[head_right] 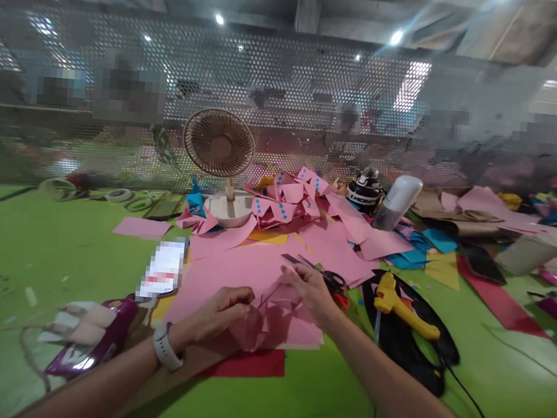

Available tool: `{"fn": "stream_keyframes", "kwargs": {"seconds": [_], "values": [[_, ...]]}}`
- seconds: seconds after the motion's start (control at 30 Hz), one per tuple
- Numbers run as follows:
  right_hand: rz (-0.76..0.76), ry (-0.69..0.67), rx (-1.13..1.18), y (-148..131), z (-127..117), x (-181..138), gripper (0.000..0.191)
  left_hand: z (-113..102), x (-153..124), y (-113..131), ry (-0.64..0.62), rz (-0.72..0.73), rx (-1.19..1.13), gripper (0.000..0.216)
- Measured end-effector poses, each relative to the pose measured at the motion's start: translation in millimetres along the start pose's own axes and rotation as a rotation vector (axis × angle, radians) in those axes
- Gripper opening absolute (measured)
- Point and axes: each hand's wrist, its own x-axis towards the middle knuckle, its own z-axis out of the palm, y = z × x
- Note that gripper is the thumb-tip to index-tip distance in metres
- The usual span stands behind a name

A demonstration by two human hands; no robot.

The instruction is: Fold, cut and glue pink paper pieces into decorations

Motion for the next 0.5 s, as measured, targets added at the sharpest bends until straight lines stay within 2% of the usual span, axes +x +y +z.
{"fn": "stream_keyframes", "kwargs": {"seconds": [0.1, 0.23, 0.5], "values": [[-0.071, 0.019, -0.108, 2, 1, 1, 0.04, -4, 1, 2, 0.037, 0.007, 0.015, 0.015], [-0.097, 0.119, -0.048, 1, 2, 3, 0.041, -12, 3, 5, 0.137, -0.015, -0.069, 0.029], [-0.089, 0.14, 0.078, 0, 3, 4, 0.037, -16, 7, 2, 0.024, -0.318, -0.372, 0.019]]}}
